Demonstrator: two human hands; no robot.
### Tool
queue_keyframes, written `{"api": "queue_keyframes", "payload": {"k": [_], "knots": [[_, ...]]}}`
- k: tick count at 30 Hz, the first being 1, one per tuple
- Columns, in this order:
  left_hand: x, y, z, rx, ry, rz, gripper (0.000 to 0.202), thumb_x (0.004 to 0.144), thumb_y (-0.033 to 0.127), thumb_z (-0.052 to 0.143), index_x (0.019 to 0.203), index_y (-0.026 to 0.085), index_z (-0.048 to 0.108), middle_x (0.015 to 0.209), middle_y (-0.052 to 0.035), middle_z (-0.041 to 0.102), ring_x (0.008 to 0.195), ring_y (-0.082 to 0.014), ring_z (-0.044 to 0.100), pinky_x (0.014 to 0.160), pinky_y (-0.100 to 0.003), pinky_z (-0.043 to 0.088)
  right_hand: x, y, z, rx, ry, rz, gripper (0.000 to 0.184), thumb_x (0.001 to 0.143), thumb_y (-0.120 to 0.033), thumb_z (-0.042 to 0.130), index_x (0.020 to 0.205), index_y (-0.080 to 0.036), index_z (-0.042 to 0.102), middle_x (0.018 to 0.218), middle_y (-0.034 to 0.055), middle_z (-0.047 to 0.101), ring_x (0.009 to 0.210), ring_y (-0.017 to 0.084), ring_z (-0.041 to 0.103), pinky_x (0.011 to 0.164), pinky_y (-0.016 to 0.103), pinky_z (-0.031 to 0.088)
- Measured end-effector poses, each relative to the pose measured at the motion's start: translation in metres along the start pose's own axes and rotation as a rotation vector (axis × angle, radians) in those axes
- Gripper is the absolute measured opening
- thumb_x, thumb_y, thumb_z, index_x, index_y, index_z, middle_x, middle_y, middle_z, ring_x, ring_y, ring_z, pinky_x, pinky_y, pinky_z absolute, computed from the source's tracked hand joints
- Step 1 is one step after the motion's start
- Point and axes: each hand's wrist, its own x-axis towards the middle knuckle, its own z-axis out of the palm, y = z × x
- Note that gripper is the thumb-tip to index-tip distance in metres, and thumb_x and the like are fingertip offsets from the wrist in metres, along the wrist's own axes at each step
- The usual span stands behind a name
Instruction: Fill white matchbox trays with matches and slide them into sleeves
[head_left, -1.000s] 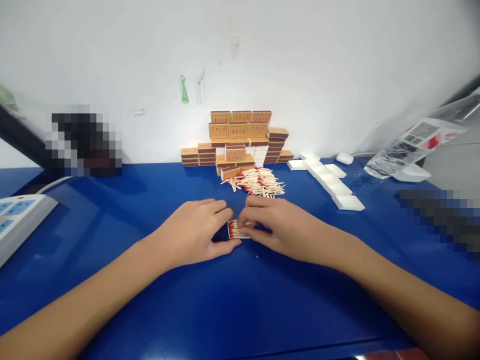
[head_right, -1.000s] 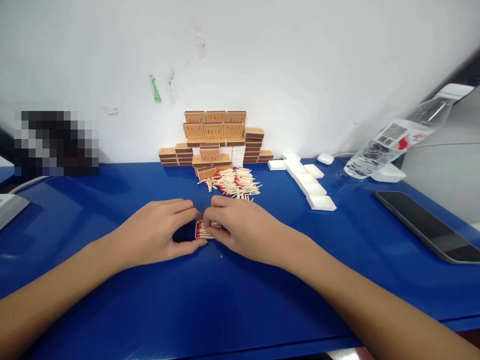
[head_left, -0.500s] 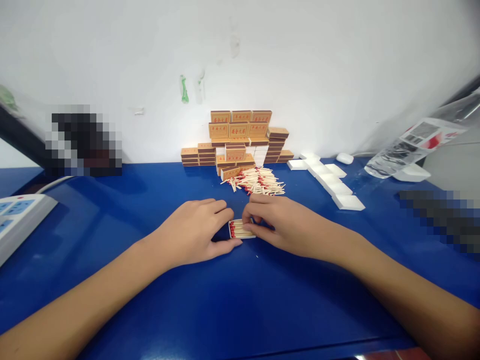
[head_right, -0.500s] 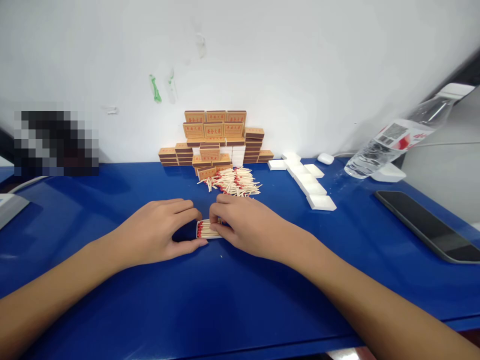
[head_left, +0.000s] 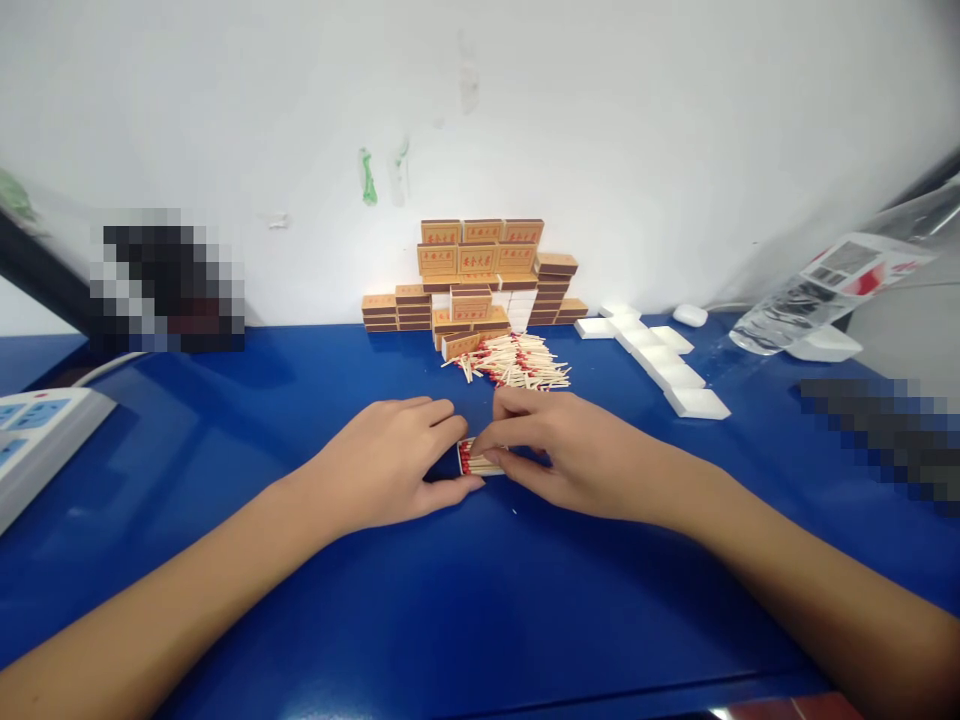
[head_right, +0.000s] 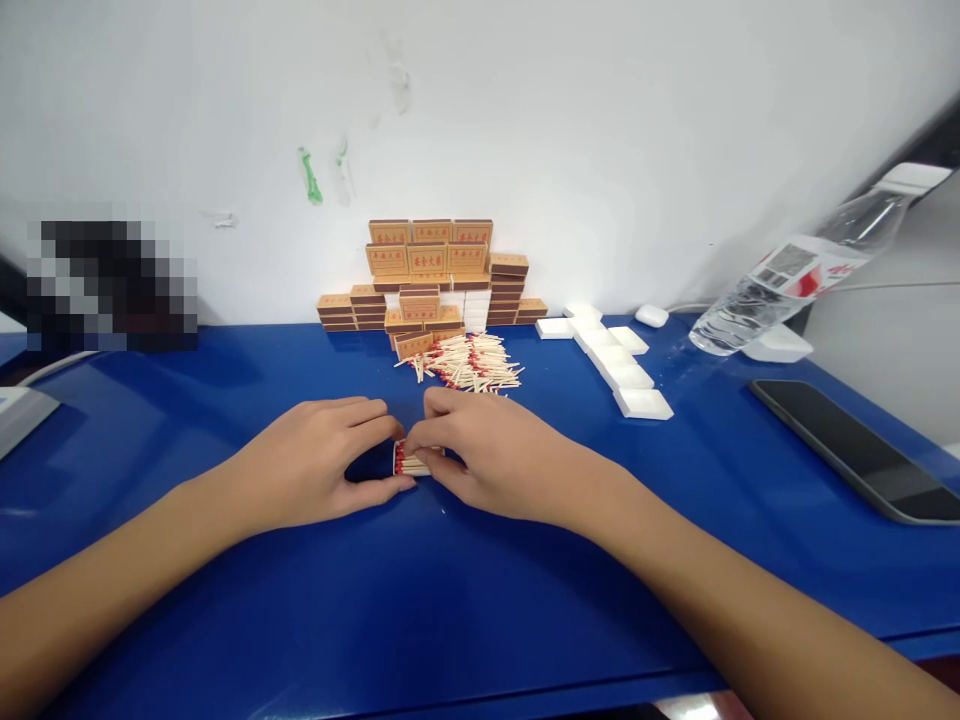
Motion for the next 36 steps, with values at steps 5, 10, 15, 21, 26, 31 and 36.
{"api": "queue_keyframes", "payload": {"k": [5, 10, 15, 21, 26, 31, 36], "knots": [[0.000, 0.000, -0.001, -0.002, 0.001, -0.002, 0.032, 0.101, 0.049, 0.064, 0.099, 0.017, 0.067, 0.092, -0.0027, 0.067, 0.084, -0.0229, 0.068, 0.071, -0.037, 0.049, 0.000, -0.001, -0.007, 0.013, -0.043, -0.015, 0.020, 0.102, -0.019, 0.060, 0.100, -0.021, 0.080, 0.088, 0.0025, 0.058, 0.071, 0.013, 0.055, 0.067, 0.029, 0.041], [0.000, 0.000, -0.001, -0.001, -0.004, -0.013, 0.033, 0.100, 0.051, 0.064, 0.104, 0.018, 0.068, 0.090, -0.0017, 0.066, 0.082, -0.0230, 0.067, 0.070, -0.038, 0.049, -0.003, 0.016, -0.030, -0.095, 0.161, 0.040, 0.019, 0.101, -0.022, 0.058, 0.102, -0.020, 0.076, 0.087, 0.0035, 0.065, 0.074, 0.016, 0.058, 0.068, 0.029, 0.041], [0.000, 0.001, -0.001, 0.005, -0.013, -0.022, 0.033, 0.101, 0.051, 0.063, 0.104, 0.018, 0.069, 0.091, -0.0020, 0.067, 0.083, -0.0225, 0.067, 0.070, -0.037, 0.048, -0.014, 0.049, -0.048, -0.255, 0.044, 0.269, 0.015, 0.092, -0.027, 0.064, 0.079, -0.021, 0.070, 0.070, 0.0001, 0.062, 0.064, 0.015, 0.053, 0.062, 0.030, 0.034], [0.000, 0.000, -0.001, -0.005, -0.021, -0.033, 0.035, 0.102, 0.053, 0.061, 0.106, 0.019, 0.069, 0.092, -0.0028, 0.068, 0.083, -0.0227, 0.068, 0.071, -0.037, 0.049, -0.010, 0.052, -0.032, -0.344, 0.016, 0.438, 0.030, 0.095, -0.044, 0.065, 0.076, -0.021, 0.065, 0.077, 0.0038, 0.068, 0.068, 0.017, 0.056, 0.063, 0.032, 0.034], [0.000, 0.000, -0.002, -0.004, -0.034, -0.034, 0.034, 0.102, 0.051, 0.061, 0.107, 0.018, 0.069, 0.093, -0.0034, 0.068, 0.084, -0.0228, 0.068, 0.071, -0.036, 0.049, -0.005, 0.045, -0.018, -0.349, 0.044, 0.444, 0.020, 0.093, -0.039, 0.068, 0.085, -0.021, 0.066, 0.087, 0.0063, 0.069, 0.076, 0.021, 0.060, 0.067, 0.033, 0.037], [0.001, 0.001, -0.003, 0.001, -0.042, -0.035, 0.034, 0.102, 0.051, 0.061, 0.107, 0.018, 0.069, 0.093, -0.0037, 0.068, 0.085, -0.0235, 0.068, 0.071, -0.037, 0.050, -0.004, 0.043, -0.018, -0.313, 0.027, 0.437, 0.014, 0.093, -0.030, 0.067, 0.082, -0.021, 0.065, 0.084, 0.0059, 0.069, 0.073, 0.020, 0.059, 0.066, 0.033, 0.038], [0.001, 0.001, -0.003, 0.000, -0.045, -0.036, 0.034, 0.102, 0.051, 0.061, 0.106, 0.018, 0.069, 0.093, -0.0035, 0.068, 0.085, -0.0235, 0.068, 0.071, -0.038, 0.051, -0.004, 0.050, -0.019, -0.293, 0.113, 0.411, 0.020, 0.099, -0.031, 0.060, 0.083, -0.020, 0.063, 0.082, 0.0056, 0.066, 0.072, 0.019, 0.057, 0.065, 0.032, 0.038]]}}
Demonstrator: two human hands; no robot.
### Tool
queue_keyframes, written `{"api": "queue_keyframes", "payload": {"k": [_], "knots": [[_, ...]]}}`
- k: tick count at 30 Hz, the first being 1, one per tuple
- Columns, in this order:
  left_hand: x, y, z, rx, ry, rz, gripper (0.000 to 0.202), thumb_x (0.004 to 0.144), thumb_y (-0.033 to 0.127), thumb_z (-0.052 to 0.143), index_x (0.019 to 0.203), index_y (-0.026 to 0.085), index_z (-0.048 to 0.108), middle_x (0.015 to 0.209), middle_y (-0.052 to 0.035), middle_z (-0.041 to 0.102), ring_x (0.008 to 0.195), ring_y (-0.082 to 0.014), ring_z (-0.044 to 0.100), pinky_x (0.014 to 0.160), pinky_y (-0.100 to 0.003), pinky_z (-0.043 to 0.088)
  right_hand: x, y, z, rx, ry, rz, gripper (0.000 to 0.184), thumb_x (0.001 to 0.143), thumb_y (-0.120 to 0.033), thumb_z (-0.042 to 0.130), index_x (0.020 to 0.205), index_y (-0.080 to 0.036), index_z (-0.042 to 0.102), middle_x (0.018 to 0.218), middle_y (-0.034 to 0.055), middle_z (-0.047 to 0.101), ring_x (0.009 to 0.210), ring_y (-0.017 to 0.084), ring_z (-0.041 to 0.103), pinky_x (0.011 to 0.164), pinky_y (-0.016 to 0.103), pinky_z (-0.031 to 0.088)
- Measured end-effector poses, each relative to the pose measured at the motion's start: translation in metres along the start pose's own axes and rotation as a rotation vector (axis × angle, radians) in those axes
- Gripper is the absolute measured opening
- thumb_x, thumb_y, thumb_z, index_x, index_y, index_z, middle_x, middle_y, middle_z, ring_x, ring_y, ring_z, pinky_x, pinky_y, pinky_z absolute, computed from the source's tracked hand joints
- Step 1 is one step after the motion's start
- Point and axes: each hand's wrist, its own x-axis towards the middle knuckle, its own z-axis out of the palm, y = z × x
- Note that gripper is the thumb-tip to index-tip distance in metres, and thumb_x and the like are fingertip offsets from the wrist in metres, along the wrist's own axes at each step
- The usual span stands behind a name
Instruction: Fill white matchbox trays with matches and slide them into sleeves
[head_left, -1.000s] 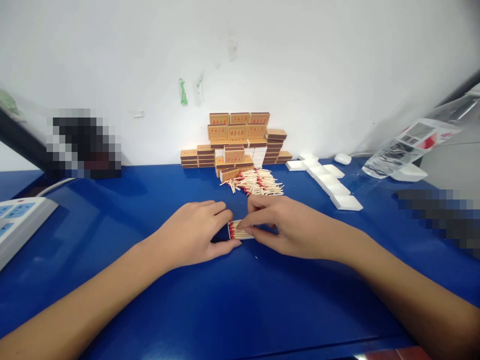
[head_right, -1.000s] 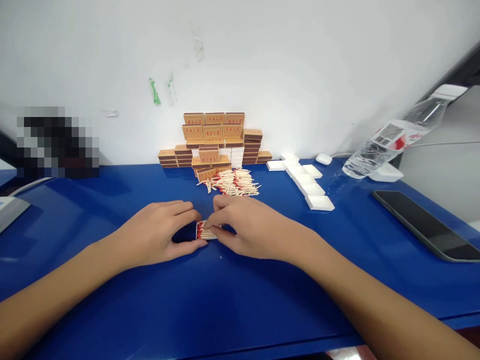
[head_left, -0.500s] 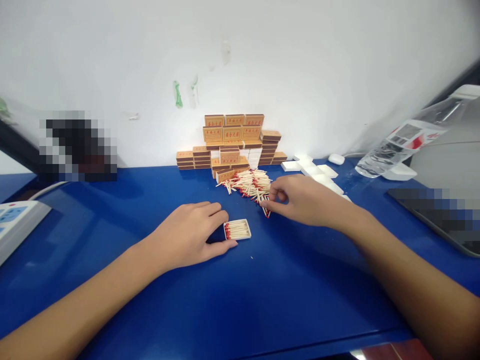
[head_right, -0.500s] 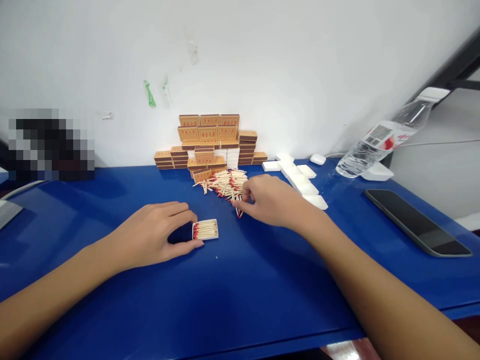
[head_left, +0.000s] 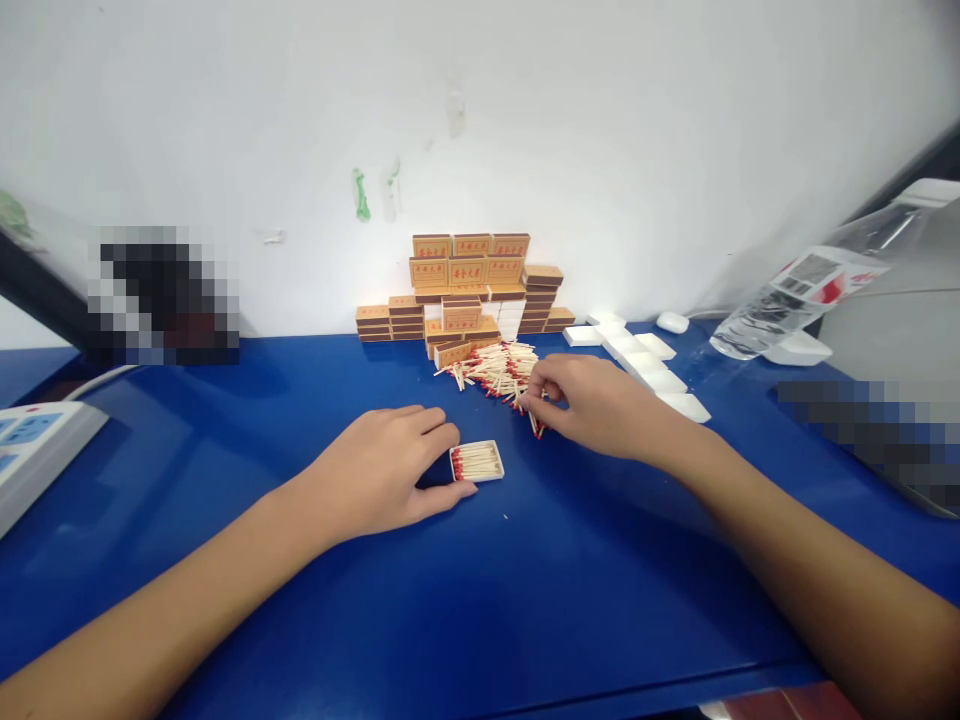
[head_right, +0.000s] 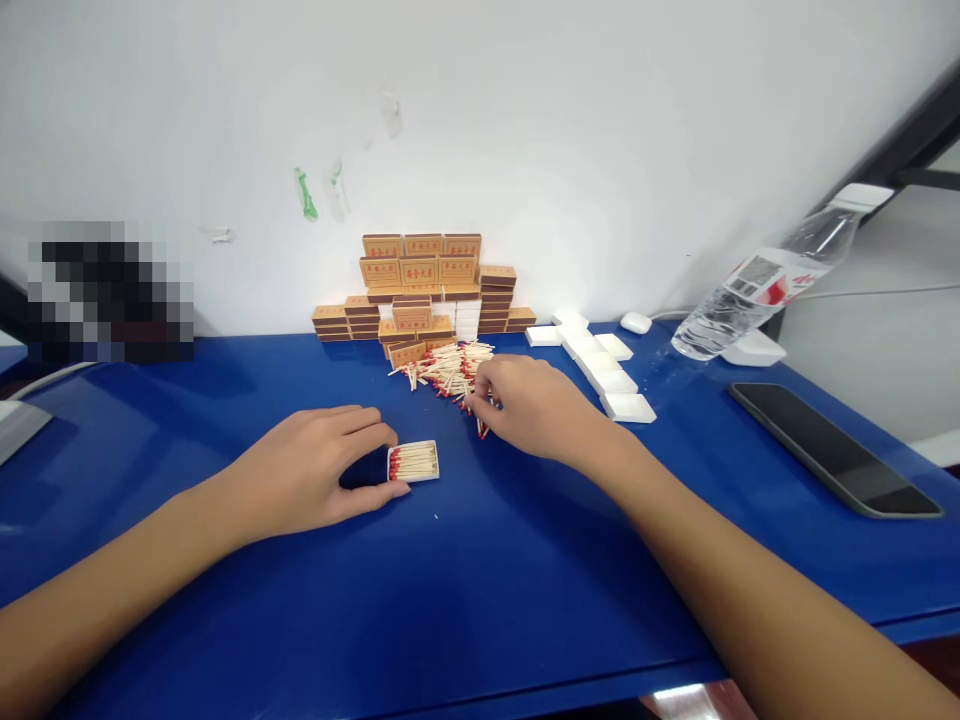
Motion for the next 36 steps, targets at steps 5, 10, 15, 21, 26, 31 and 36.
{"api": "queue_keyframes", "payload": {"k": [5, 10, 15, 21, 26, 31, 36], "knots": [[0.000, 0.000, 0.000, 0.009, 0.008, 0.012, 0.033, 0.102, 0.050, 0.062, 0.107, 0.018, 0.069, 0.093, -0.0034, 0.068, 0.085, -0.0234, 0.068, 0.073, -0.038, 0.051, 0.004, 0.017, 0.004, 0.089, 0.044, -0.244, 0.024, 0.104, -0.018, 0.045, 0.116, -0.020, 0.066, 0.109, 0.0088, 0.061, 0.084, 0.019, 0.060, 0.077, 0.033, 0.046], [0.001, 0.001, 0.000, 0.013, 0.016, 0.022, 0.033, 0.101, 0.050, 0.062, 0.107, 0.018, 0.069, 0.093, -0.0035, 0.068, 0.084, -0.0227, 0.068, 0.072, -0.037, 0.050, 0.007, 0.021, 0.006, 0.105, -0.017, -0.270, 0.022, 0.105, -0.020, 0.048, 0.110, -0.021, 0.070, 0.111, 0.0080, 0.057, 0.084, 0.018, 0.060, 0.080, 0.034, 0.048], [0.000, 0.001, 0.000, 0.015, 0.013, 0.022, 0.034, 0.102, 0.050, 0.062, 0.105, 0.017, 0.069, 0.092, -0.0039, 0.069, 0.084, -0.0229, 0.068, 0.071, -0.036, 0.050, 0.010, 0.028, 0.008, 0.041, -0.012, -0.238, 0.016, 0.105, -0.022, 0.050, 0.104, -0.018, 0.065, 0.106, 0.0077, 0.058, 0.083, 0.018, 0.058, 0.076, 0.033, 0.046], [-0.001, 0.000, 0.000, 0.011, 0.015, 0.016, 0.035, 0.102, 0.051, 0.061, 0.105, 0.018, 0.069, 0.092, -0.0038, 0.069, 0.085, -0.0228, 0.068, 0.071, -0.036, 0.050, 0.005, 0.024, -0.001, 0.069, 0.068, -0.221, 0.010, 0.104, -0.024, 0.052, 0.100, -0.020, 0.060, 0.103, 0.0072, 0.060, 0.086, 0.020, 0.059, 0.076, 0.034, 0.045], [0.000, 0.000, 0.000, 0.006, 0.012, 0.001, 0.035, 0.101, 0.052, 0.062, 0.105, 0.018, 0.069, 0.093, -0.0037, 0.069, 0.085, -0.0233, 0.069, 0.071, -0.036, 0.050, -0.005, -0.016, -0.008, 0.293, -0.021, -0.247, 0.014, 0.107, -0.028, 0.054, 0.098, -0.021, 0.062, 0.097, 0.0045, 0.066, 0.086, 0.018, 0.059, 0.074, 0.031, 0.045], [0.000, -0.001, 0.001, 0.000, 0.028, 0.006, 0.033, 0.101, 0.050, 0.063, 0.104, 0.017, 0.068, 0.093, -0.0037, 0.069, 0.086, -0.0229, 0.069, 0.072, -0.036, 0.050, -0.012, -0.039, 0.003, 0.343, -0.134, -0.283, 0.011, 0.106, -0.024, 0.056, 0.101, -0.021, 0.065, 0.102, 0.0045, 0.069, 0.087, 0.017, 0.061, 0.075, 0.031, 0.046], [0.000, -0.001, 0.001, 0.011, 0.029, 0.013, 0.033, 0.101, 0.050, 0.062, 0.101, 0.017, 0.068, 0.091, -0.0037, 0.068, 0.084, -0.0217, 0.068, 0.070, -0.035, 0.049, -0.012, -0.040, 0.012, 0.338, -0.117, -0.335, 0.013, 0.105, -0.019, 0.055, 0.105, -0.020, 0.068, 0.106, 0.0063, 0.068, 0.090, 0.018, 0.065, 0.076, 0.031, 0.048]]}}
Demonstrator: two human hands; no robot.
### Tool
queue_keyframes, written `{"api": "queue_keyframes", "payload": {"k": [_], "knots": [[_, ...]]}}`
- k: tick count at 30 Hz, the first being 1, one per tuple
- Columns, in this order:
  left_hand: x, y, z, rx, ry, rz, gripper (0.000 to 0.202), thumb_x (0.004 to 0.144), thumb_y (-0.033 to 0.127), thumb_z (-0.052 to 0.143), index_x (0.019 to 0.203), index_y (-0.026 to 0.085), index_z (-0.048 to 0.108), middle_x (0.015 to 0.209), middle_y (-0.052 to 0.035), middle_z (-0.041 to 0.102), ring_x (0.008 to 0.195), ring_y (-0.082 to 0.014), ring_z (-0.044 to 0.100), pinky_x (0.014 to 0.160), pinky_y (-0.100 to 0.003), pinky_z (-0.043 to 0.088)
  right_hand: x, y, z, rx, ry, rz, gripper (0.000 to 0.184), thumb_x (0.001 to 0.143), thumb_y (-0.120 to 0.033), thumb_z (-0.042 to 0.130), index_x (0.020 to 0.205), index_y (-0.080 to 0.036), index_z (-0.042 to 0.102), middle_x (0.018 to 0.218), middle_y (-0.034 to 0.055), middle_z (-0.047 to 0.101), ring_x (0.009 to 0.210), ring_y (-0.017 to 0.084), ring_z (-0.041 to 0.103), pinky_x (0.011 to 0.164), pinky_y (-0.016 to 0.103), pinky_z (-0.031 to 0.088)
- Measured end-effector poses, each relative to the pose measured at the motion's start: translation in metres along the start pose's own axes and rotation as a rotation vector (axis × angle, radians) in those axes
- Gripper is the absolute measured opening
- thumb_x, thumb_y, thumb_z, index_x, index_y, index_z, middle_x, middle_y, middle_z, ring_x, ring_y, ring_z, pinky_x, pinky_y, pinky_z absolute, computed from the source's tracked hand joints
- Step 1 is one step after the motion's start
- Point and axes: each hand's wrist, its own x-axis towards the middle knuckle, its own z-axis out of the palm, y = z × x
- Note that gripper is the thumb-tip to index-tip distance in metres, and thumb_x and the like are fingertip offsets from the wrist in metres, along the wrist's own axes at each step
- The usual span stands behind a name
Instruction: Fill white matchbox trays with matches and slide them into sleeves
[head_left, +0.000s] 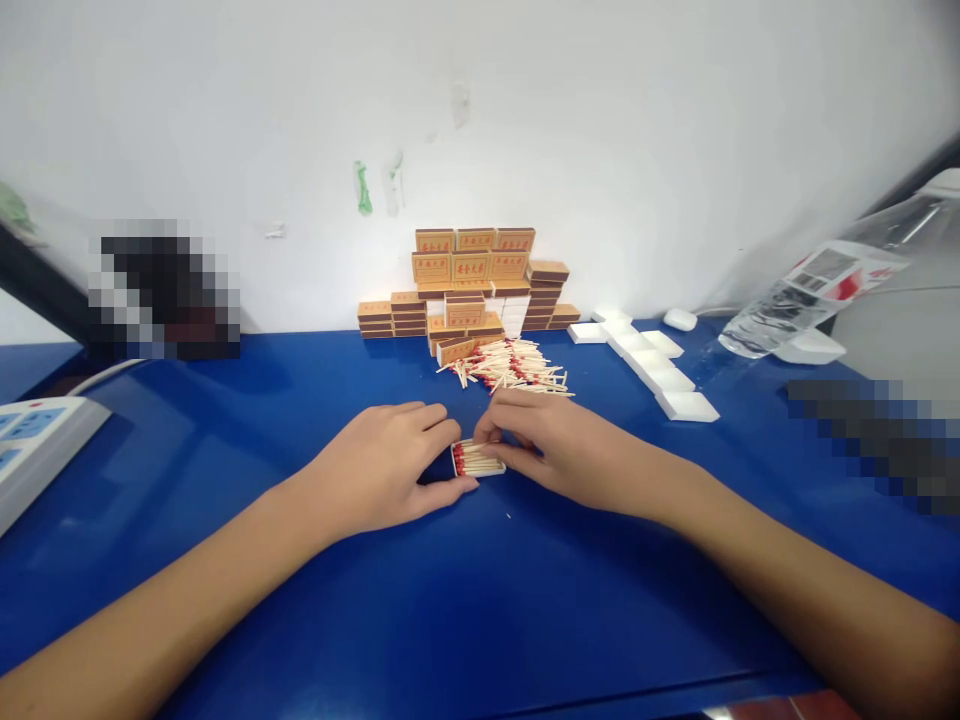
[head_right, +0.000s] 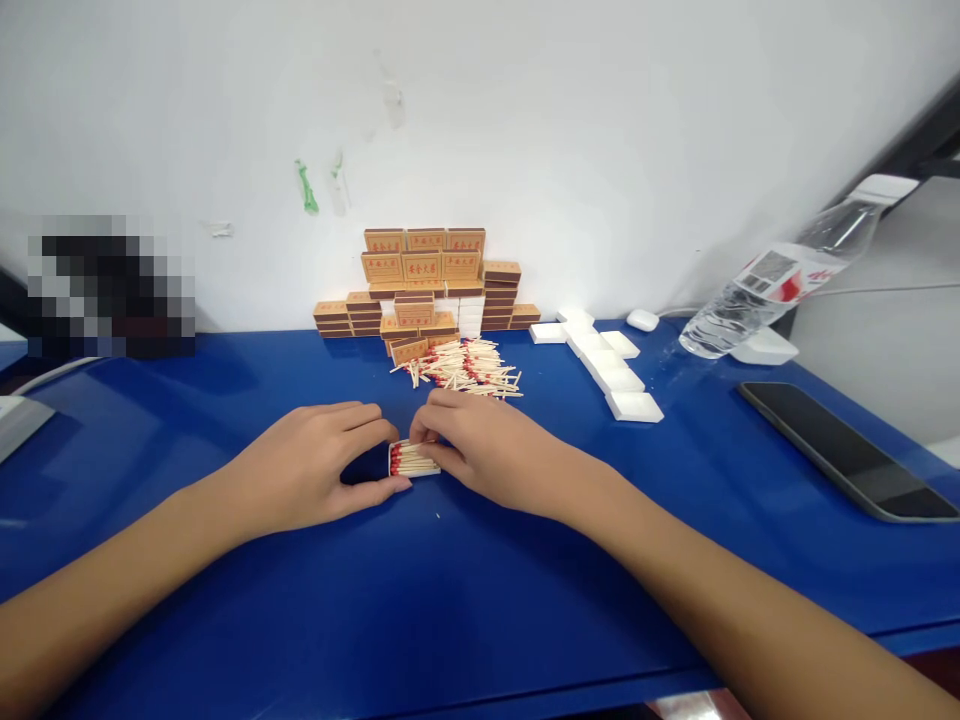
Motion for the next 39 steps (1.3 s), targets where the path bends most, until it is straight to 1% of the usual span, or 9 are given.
{"api": "queue_keyframes", "payload": {"k": [4, 9, 15, 20, 29, 32, 35, 37, 39], "knots": [[0.000, -0.001, 0.001, -0.001, 0.003, 0.004, 0.033, 0.102, 0.050, 0.062, 0.102, 0.017, 0.068, 0.091, -0.0036, 0.067, 0.083, -0.0221, 0.067, 0.071, -0.035, 0.049, 0.001, 0.001, 0.002, -0.032, 0.033, -0.015, 0.013, 0.104, -0.016, 0.056, 0.106, -0.020, 0.068, 0.105, 0.0061, 0.068, 0.088, 0.018, 0.065, 0.074, 0.030, 0.048], [-0.001, 0.000, 0.000, 0.004, -0.004, -0.002, 0.033, 0.101, 0.050, 0.063, 0.102, 0.017, 0.068, 0.092, -0.0035, 0.068, 0.085, -0.0226, 0.068, 0.072, -0.036, 0.049, 0.000, 0.005, -0.001, -0.056, 0.042, -0.026, 0.010, 0.104, -0.019, 0.060, 0.105, -0.019, 0.070, 0.104, 0.0059, 0.067, 0.086, 0.017, 0.063, 0.074, 0.030, 0.046], [-0.001, 0.001, -0.001, -0.006, -0.003, -0.003, 0.033, 0.101, 0.050, 0.063, 0.104, 0.017, 0.069, 0.092, -0.0029, 0.067, 0.084, -0.0230, 0.068, 0.070, -0.038, 0.050, -0.001, 0.003, -0.003, -0.089, 0.022, -0.003, 0.009, 0.101, -0.019, 0.063, 0.101, -0.019, 0.072, 0.098, 0.0053, 0.064, 0.084, 0.018, 0.061, 0.075, 0.031, 0.046], [0.000, 0.000, 0.000, -0.009, 0.004, 0.000, 0.031, 0.101, 0.048, 0.064, 0.102, 0.017, 0.068, 0.092, -0.0031, 0.068, 0.085, -0.0231, 0.068, 0.071, -0.037, 0.050, -0.001, -0.001, -0.001, -0.064, 0.008, 0.007, 0.009, 0.101, -0.017, 0.062, 0.100, -0.017, 0.071, 0.100, 0.0052, 0.065, 0.082, 0.016, 0.061, 0.073, 0.030, 0.045], [0.000, 0.000, 0.000, -0.017, -0.002, -0.013, 0.032, 0.101, 0.049, 0.064, 0.104, 0.018, 0.068, 0.093, -0.0027, 0.068, 0.085, -0.0229, 0.068, 0.071, -0.036, 0.049, -0.002, -0.001, -0.004, -0.123, 0.009, 0.023, 0.009, 0.101, -0.020, 0.063, 0.098, -0.018, 0.071, 0.098, 0.0049, 0.063, 0.081, 0.017, 0.059, 0.072, 0.031, 0.043], [0.000, 0.000, 0.000, -0.016, 0.000, -0.012, 0.032, 0.101, 0.050, 0.064, 0.104, 0.018, 0.069, 0.093, -0.0027, 0.068, 0.085, -0.0232, 0.069, 0.071, -0.036, 0.049, -0.003, -0.002, -0.008, -0.102, -0.008, 0.018, 0.009, 0.101, -0.020, 0.063, 0.098, -0.019, 0.072, 0.097, 0.0045, 0.063, 0.081, 0.017, 0.059, 0.072, 0.031, 0.043], [0.000, -0.001, 0.001, -0.016, 0.004, -0.014, 0.033, 0.101, 0.050, 0.063, 0.107, 0.018, 0.069, 0.093, -0.0021, 0.068, 0.086, -0.0234, 0.069, 0.072, -0.037, 0.049, -0.003, 0.003, -0.019, -0.116, 0.035, 0.010, 0.009, 0.100, -0.020, 0.064, 0.095, -0.019, 0.072, 0.094, 0.0039, 0.065, 0.081, 0.017, 0.059, 0.072, 0.031, 0.043], [0.001, 0.000, 0.001, -0.016, 0.005, -0.014, 0.033, 0.101, 0.050, 0.064, 0.107, 0.018, 0.069, 0.092, -0.0017, 0.068, 0.085, -0.0232, 0.068, 0.071, -0.037, 0.049, -0.004, 0.011, -0.026, -0.143, 0.060, 0.047, 0.007, 0.099, -0.022, 0.067, 0.093, -0.020, 0.071, 0.093, 0.0036, 0.066, 0.081, 0.017, 0.059, 0.072, 0.031, 0.043], [0.001, 0.001, 0.001, -0.017, 0.005, -0.017, 0.032, 0.101, 0.049, 0.064, 0.106, 0.019, 0.069, 0.092, -0.0016, 0.067, 0.084, -0.0227, 0.068, 0.070, -0.036, 0.048, -0.005, 0.019, -0.031, -0.155, 0.024, 0.112, 0.006, 0.096, -0.025, 0.071, 0.093, -0.020, 0.070, 0.093, 0.0036, 0.067, 0.081, 0.018, 0.059, 0.071, 0.031, 0.042]]}}
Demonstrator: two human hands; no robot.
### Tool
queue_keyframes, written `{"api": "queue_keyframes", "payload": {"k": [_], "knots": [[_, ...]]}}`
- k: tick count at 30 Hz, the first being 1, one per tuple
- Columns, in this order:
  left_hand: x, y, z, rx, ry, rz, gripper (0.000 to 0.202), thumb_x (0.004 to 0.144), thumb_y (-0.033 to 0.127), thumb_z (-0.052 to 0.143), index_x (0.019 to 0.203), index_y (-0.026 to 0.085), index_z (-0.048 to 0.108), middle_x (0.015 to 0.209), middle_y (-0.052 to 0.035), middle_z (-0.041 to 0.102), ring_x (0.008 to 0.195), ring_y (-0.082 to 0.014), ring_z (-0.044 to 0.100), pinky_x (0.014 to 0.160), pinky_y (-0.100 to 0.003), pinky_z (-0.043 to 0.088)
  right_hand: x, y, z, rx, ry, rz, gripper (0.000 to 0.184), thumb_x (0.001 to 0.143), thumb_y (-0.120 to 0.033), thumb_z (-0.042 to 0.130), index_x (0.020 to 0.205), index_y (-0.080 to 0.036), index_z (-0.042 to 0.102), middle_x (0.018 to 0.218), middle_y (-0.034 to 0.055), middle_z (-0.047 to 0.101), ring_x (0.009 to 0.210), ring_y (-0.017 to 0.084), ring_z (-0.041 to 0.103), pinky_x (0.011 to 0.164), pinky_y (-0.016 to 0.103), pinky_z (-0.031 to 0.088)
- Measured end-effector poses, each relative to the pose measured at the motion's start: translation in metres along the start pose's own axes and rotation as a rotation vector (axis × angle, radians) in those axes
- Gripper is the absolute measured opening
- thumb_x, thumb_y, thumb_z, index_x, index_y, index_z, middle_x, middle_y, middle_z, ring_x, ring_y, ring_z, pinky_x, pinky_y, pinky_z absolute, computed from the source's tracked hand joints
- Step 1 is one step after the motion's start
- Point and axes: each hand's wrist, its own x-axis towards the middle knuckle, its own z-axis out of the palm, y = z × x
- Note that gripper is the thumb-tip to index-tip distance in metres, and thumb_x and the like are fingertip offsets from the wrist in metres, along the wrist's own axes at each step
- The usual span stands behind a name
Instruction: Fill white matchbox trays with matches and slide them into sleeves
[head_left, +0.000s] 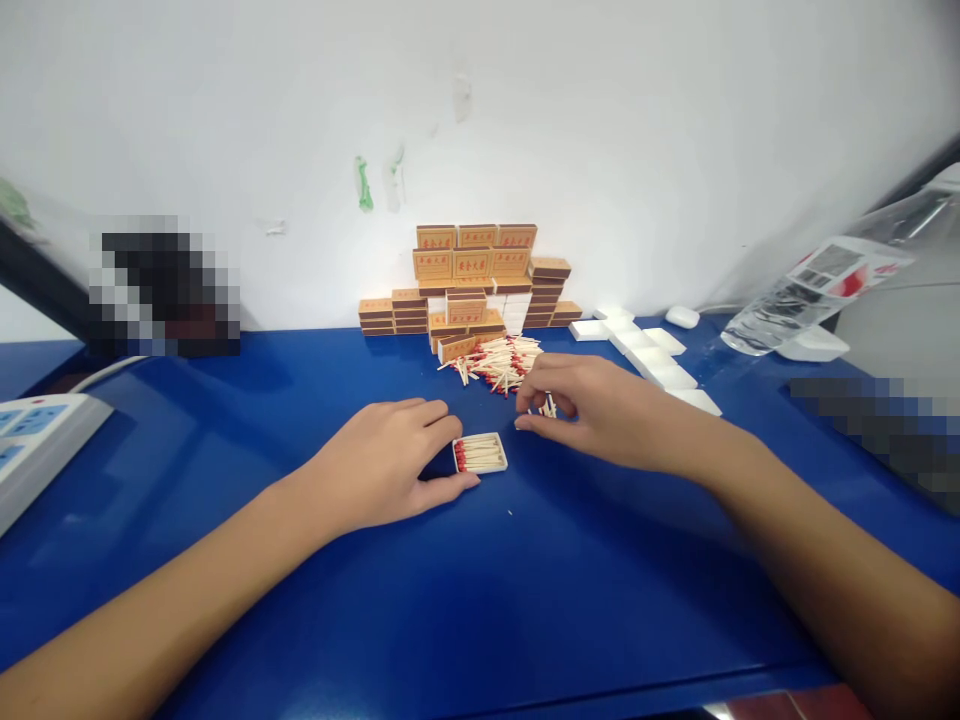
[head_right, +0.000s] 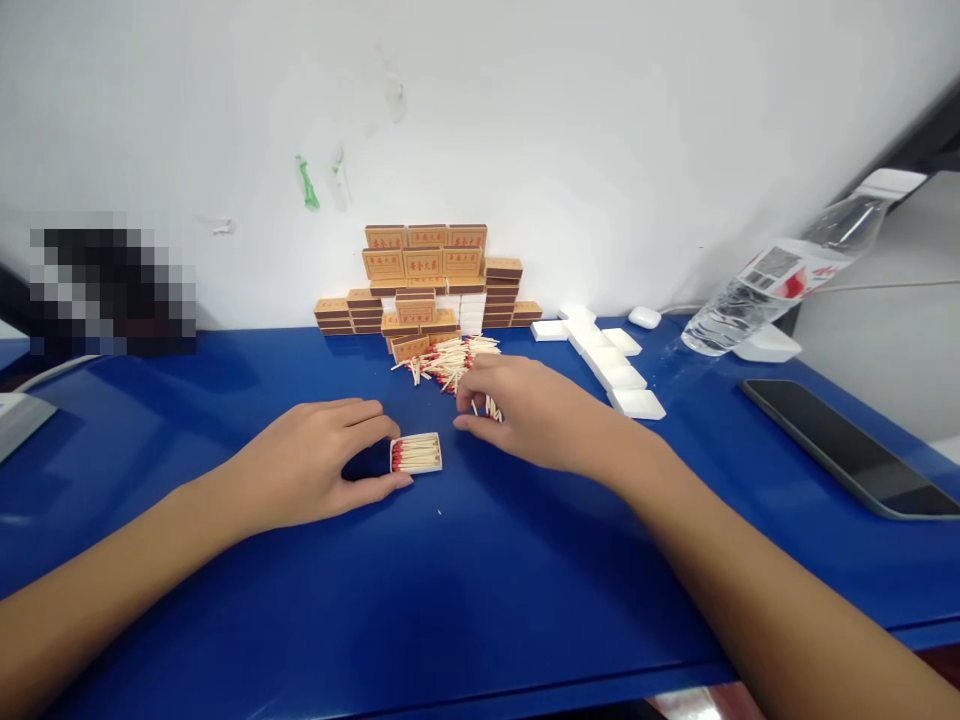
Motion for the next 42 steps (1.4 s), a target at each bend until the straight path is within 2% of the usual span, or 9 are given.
{"api": "queue_keyframes", "payload": {"k": [3, 5, 11, 13, 16, 21, 25, 33, 42], "knots": [[0.000, 0.001, 0.000, 0.001, -0.001, -0.006, 0.031, 0.101, 0.049, 0.064, 0.106, 0.019, 0.069, 0.091, -0.0016, 0.067, 0.083, -0.0224, 0.068, 0.069, -0.036, 0.047, 0.000, 0.009, 0.002, 0.038, -0.119, 0.053, 0.009, 0.096, -0.027, 0.070, 0.090, -0.021, 0.069, 0.093, 0.0039, 0.068, 0.080, 0.018, 0.058, 0.070, 0.031, 0.042], [0.000, 0.000, -0.001, 0.002, -0.002, -0.006, 0.032, 0.101, 0.050, 0.063, 0.107, 0.019, 0.069, 0.091, -0.0018, 0.067, 0.084, -0.0228, 0.068, 0.069, -0.036, 0.048, 0.001, 0.010, 0.004, 0.072, -0.143, 0.054, 0.013, 0.099, -0.027, 0.065, 0.088, -0.021, 0.067, 0.093, 0.0043, 0.067, 0.078, 0.017, 0.057, 0.069, 0.031, 0.041], [-0.001, 0.000, -0.001, 0.012, 0.001, 0.003, 0.033, 0.100, 0.050, 0.064, 0.106, 0.018, 0.069, 0.091, -0.0020, 0.067, 0.082, -0.0230, 0.068, 0.070, -0.037, 0.048, 0.001, -0.002, 0.005, 0.185, 0.046, 0.043, 0.015, 0.103, -0.032, 0.058, 0.093, -0.021, 0.062, 0.089, 0.0022, 0.067, 0.075, 0.016, 0.057, 0.070, 0.031, 0.043], [-0.001, 0.000, -0.001, 0.012, 0.000, -0.002, 0.033, 0.101, 0.050, 0.064, 0.106, 0.018, 0.069, 0.091, -0.0020, 0.067, 0.082, -0.0227, 0.068, 0.070, -0.037, 0.048, 0.002, -0.008, 0.005, 0.283, 0.108, 0.038, 0.012, 0.103, -0.032, 0.059, 0.103, -0.022, 0.065, 0.090, 0.0017, 0.068, 0.076, 0.016, 0.059, 0.070, 0.031, 0.045], [-0.002, 0.000, -0.001, 0.013, 0.003, 0.002, 0.033, 0.100, 0.050, 0.064, 0.105, 0.018, 0.068, 0.092, -0.0027, 0.068, 0.083, -0.0224, 0.068, 0.070, -0.036, 0.048, 0.003, -0.020, 0.009, 0.361, 0.145, 0.001, 0.022, 0.103, -0.028, 0.059, 0.121, -0.023, 0.069, 0.093, 0.0018, 0.070, 0.078, 0.016, 0.061, 0.069, 0.030, 0.047], [-0.002, -0.001, 0.000, 0.026, 0.005, 0.010, 0.034, 0.101, 0.051, 0.063, 0.100, 0.018, 0.067, 0.090, -0.0024, 0.066, 0.081, -0.0216, 0.067, 0.068, -0.035, 0.047, 0.006, -0.034, 0.021, 0.505, 0.178, 0.068, 0.016, 0.100, -0.034, 0.067, 0.093, -0.023, 0.077, 0.083, 0.0002, 0.072, 0.070, 0.014, 0.057, 0.062, 0.029, 0.043], [-0.002, -0.001, 0.001, 0.024, 0.006, 0.007, 0.034, 0.101, 0.051, 0.063, 0.098, 0.018, 0.067, 0.089, -0.0021, 0.066, 0.082, -0.0216, 0.067, 0.068, -0.035, 0.047, 0.008, -0.030, 0.030, 0.605, 0.234, 0.129, 0.013, 0.093, -0.033, 0.077, 0.085, -0.023, 0.078, 0.078, -0.0011, 0.071, 0.069, 0.014, 0.057, 0.063, 0.029, 0.043], [-0.002, -0.001, -0.001, -0.004, 0.012, 0.007, 0.032, 0.101, 0.050, 0.064, 0.103, 0.018, 0.068, 0.091, -0.0027, 0.067, 0.083, -0.0218, 0.067, 0.069, -0.035, 0.048, 0.011, -0.023, 0.032, 0.344, 0.133, 0.184, 0.010, 0.091, -0.029, 0.079, 0.083, -0.024, 0.079, 0.075, -0.0018, 0.060, 0.065, 0.014, 0.046, 0.062, 0.031, 0.036], [-0.001, -0.001, 0.001, 0.002, 0.008, 0.009, 0.032, 0.101, 0.049, 0.062, 0.102, 0.018, 0.067, 0.091, -0.0028, 0.067, 0.084, -0.0228, 0.068, 0.070, -0.036, 0.048, 0.006, -0.029, 0.037, 0.268, 0.099, 0.032, 0.011, 0.099, -0.025, 0.069, 0.089, -0.021, 0.071, 0.095, 0.0022, 0.065, 0.077, 0.015, 0.054, 0.072, 0.031, 0.041]]}}
